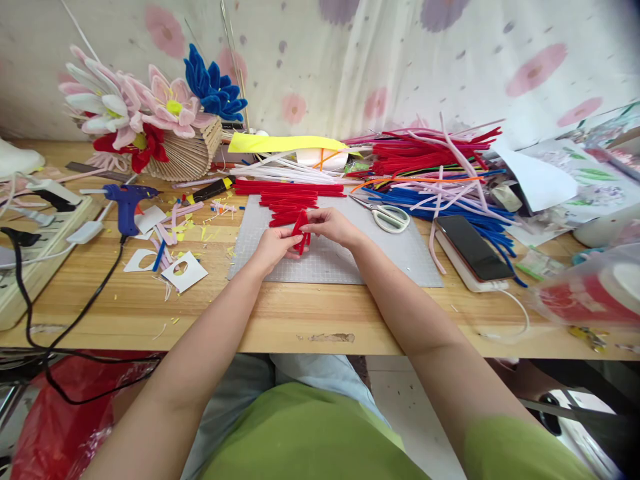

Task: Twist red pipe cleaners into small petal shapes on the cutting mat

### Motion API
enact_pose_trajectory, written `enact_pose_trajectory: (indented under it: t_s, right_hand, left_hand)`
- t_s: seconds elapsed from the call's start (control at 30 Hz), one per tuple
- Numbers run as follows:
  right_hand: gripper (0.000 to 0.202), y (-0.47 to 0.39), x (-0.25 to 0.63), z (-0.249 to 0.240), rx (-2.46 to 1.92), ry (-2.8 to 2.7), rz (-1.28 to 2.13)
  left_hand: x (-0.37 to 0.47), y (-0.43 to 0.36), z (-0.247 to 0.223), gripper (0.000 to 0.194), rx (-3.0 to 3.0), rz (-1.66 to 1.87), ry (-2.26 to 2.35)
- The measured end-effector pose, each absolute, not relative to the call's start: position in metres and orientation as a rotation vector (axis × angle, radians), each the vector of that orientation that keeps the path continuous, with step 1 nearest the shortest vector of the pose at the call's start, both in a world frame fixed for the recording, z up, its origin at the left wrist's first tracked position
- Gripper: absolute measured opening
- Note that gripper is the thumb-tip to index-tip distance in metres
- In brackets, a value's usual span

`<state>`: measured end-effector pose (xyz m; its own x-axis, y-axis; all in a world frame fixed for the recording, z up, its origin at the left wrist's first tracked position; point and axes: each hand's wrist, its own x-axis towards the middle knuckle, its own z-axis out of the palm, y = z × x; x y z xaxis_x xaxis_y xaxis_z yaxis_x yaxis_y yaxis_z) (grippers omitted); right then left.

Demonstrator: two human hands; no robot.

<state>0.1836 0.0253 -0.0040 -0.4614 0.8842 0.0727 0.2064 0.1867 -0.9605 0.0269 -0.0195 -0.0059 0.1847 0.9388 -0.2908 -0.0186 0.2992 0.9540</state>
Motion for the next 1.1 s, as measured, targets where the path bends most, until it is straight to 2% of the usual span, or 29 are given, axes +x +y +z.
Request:
enact_pose_trajectory:
  t_s: [0.33,0.6,0.97,1.1]
  right_hand:
    - [0.028,0.021,0.181,-0.003,-1.021,-1.716,1.420]
    - [0.026,0.024,0.180,-0.006,-1.078,-1.601,1.409]
    - [0.028,0.018,0.190,0.004,-1.044,-1.616,1.690]
    - [0.029,0.020,0.186,-0.001,-1.012,-1.585,1.611]
  left_hand:
    - [0.023,-0.019,-0.006,0.011,1.103,0.798,0.995]
    - [0.024,-0.011,-0.016,0.015,1.130,0.867,1.103]
    - [0.016,-0.014,-0.008,0.023,1.207,0.689,0.942]
    - [0.016,-0.014,-0.009,0.024,1.152,0.731,0.936]
